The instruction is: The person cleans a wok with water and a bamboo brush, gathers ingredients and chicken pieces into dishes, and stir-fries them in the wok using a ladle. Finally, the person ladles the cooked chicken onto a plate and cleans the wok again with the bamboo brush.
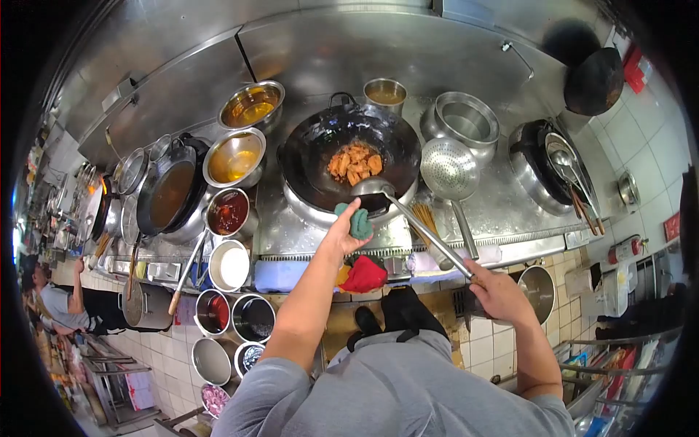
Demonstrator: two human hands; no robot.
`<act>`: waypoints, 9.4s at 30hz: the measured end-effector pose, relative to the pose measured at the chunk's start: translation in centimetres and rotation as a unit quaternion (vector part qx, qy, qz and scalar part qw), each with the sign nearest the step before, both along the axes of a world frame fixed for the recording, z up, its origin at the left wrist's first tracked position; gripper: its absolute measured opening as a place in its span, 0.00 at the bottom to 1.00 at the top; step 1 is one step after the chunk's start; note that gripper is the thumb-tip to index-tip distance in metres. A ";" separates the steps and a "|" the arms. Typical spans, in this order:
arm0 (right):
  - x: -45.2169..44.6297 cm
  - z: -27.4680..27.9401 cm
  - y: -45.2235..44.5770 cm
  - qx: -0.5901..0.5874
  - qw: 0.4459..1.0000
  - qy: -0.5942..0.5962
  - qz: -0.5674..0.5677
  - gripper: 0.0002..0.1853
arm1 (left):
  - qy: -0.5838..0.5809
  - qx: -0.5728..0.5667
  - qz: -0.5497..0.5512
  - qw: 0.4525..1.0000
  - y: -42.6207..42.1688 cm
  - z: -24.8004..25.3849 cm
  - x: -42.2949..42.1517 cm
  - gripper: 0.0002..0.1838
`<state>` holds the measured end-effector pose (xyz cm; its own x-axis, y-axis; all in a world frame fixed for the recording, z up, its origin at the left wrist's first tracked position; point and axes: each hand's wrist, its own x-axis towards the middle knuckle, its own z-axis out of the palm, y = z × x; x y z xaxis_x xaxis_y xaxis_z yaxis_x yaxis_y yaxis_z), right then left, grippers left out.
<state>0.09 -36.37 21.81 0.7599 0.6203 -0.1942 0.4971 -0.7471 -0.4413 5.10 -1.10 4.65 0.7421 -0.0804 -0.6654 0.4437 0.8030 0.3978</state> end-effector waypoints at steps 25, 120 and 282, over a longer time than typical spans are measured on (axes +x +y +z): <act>0.0 10.3 -0.9 -0.128 0.988 0.032 0.083 0.28 | 0.040 -0.110 0.123 0.986 -6.8 6.5 -8.0 0.06; 7.3 -12.0 14.9 -0.034 0.998 -0.059 -0.020 0.26 | -0.012 -0.012 0.130 0.991 -0.1 -0.6 0.2 0.21; 0.4 9.0 0.2 0.007 0.998 0.042 0.040 0.23 | 0.041 -0.093 0.064 0.993 -6.2 6.3 -8.7 0.07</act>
